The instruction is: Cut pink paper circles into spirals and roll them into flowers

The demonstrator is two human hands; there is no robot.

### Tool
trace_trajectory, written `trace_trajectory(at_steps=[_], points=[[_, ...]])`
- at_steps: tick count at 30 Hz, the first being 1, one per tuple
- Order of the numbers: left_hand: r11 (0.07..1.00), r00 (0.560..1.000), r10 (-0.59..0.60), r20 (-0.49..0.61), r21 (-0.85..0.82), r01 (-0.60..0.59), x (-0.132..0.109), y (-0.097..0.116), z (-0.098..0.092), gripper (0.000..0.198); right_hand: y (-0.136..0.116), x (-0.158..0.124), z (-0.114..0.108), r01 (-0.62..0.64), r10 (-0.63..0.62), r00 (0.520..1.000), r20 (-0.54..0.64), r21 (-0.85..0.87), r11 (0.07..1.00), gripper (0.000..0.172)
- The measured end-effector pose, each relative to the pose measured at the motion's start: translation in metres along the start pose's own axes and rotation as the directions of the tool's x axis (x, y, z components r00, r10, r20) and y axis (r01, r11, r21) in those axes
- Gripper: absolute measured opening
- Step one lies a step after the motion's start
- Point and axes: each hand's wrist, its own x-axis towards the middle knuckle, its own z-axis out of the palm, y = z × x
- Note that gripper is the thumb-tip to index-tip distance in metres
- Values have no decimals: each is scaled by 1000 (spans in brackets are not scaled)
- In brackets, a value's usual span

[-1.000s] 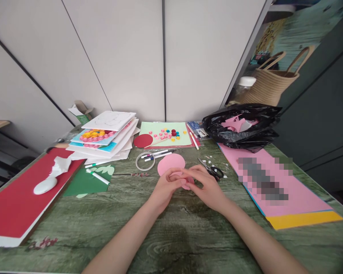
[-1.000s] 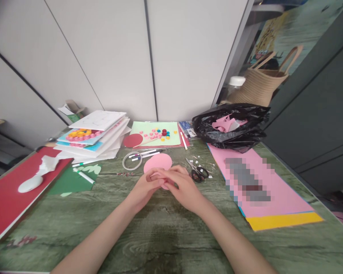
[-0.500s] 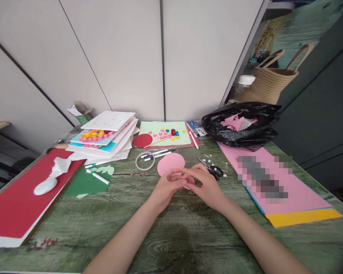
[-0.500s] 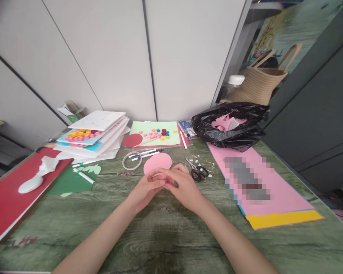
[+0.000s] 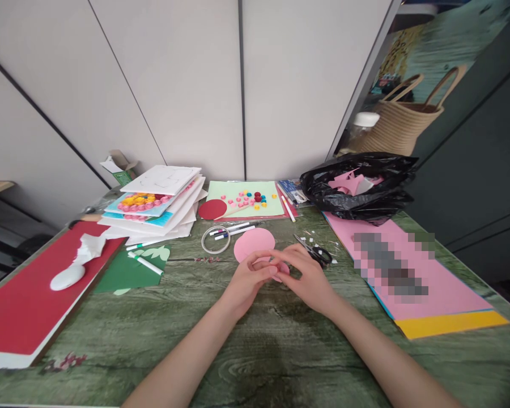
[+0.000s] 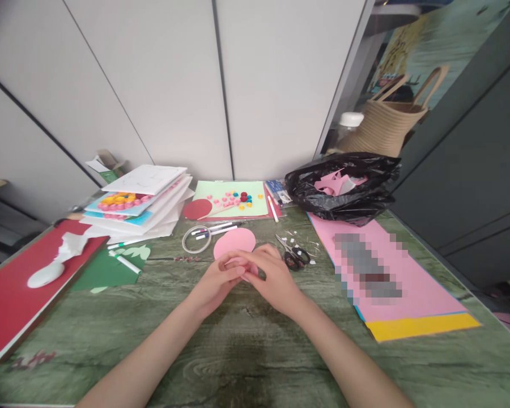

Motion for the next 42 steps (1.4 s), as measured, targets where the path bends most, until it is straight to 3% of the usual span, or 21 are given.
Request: trace_trajectory(at_steps=[6, 9, 14, 17, 21, 26, 31, 35, 38, 42], points=[[994, 993, -77, -84, -89, 69, 2, -2, -8, 32, 0, 0, -2, 17, -14, 997, -69, 50, 999, 39], [986, 981, -107, -160, -142, 85, 4, -3, -13, 33, -2, 1, -2, -56, 62, 992, -112, 54, 997, 37], [986, 976, -104, -189, -145, 77, 5, -4, -15, 32, 1, 1, 3, -229, 224, 973, 49, 291, 929, 46], [994, 976, -80, -204, -88, 63, 5, -4, -14, 34, 6, 1, 6, -298, 278, 954, 112, 455, 839, 44], [996, 978, 39, -206, 91, -20, 6, -3, -12, 33, 10, 4, 2, -365, 332, 928, 166, 576, 732, 47], [947, 965, 179, -193, 298, -116, 6, -1, -8, 29, 5, 7, -3, -367, 363, 923, 131, 585, 723, 43], [849, 931, 327, -164, 483, -213, 1, 2, -1, 20, 5, 5, -3, -276, 314, 949, -25, 416, 867, 36], [705, 870, 471, -143, 654, -274, -5, 4, 2, 12, 2, 1, -6, -82, 90, 969, -231, 43, 996, 19], [612, 848, 520, -106, 738, -283, -9, 2, 2, 11, -4, -2, -9, 55, -91, 974, -209, -173, 983, 10], [554, 835, 547, -58, 772, -310, -10, 0, 1, 17, -6, -4, -10, 116, -165, 971, -174, -260, 959, 9]])
